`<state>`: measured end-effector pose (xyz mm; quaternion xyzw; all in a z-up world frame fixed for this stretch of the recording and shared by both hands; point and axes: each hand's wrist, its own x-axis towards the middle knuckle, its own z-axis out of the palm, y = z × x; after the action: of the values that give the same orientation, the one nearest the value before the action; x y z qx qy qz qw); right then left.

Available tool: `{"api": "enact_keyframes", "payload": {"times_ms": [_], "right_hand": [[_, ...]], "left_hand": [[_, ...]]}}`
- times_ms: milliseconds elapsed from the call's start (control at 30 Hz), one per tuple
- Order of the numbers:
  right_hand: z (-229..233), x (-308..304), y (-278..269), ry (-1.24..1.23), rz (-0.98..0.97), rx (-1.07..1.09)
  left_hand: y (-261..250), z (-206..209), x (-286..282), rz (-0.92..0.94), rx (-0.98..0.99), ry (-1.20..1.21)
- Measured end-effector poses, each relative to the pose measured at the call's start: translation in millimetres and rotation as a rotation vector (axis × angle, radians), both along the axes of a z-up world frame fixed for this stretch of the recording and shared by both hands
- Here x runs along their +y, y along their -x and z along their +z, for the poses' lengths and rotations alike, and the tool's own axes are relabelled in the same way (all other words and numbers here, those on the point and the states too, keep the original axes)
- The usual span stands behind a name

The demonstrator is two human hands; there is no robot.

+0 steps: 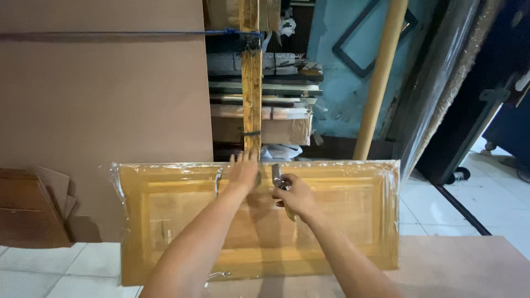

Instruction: The person wraps a picture frame in plastic film and secures it using a staple gun.

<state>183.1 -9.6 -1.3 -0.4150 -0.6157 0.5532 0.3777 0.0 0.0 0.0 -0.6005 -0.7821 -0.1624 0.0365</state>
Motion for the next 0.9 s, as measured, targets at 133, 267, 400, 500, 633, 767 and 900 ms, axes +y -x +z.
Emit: {"api": "enact_keyframes", "payload": {"times_ms": [133,267,400,500,633,767,900], "right_hand": [[-9.4,-1.6,-2.6,-0.243,-0.062,-0.34],[-77.6,-44.7,-41.7,-0.217,-0.138,-0.559],[-194.6,-90.7,-87.0,-0.186,-0.121,-0.682],[-214.3,-126.6,-103.0,-0.136,-0.059,-0.855],[-290.5,-128.8,-132.5,-0.288,-0.012,-1.022],[-373.8,-120.0,-150.0,-0.503,-0.112,-0.855],[-443.3,-112.7,-163.5,-0.569,-0.182,-0.799]], "left_hand": [[28.5,-12.8,31.6,0.052,0.054,0.255],[13.4,6.9,-18.3,-0.052,0.095,0.039],[-4.2,-10.5,-61.7,-0.054,0.26,-0.164],[-4.9,-26.5,-80.7,-0.104,0.272,-0.394],[-42.7,-18.9,-125.4,-0.096,0.229,-0.494],[-61.7,-36.6,-128.0,-0.125,0.246,-0.652],[-81.4,-25.5,-147.7,-0.197,0.261,-0.752]]}}
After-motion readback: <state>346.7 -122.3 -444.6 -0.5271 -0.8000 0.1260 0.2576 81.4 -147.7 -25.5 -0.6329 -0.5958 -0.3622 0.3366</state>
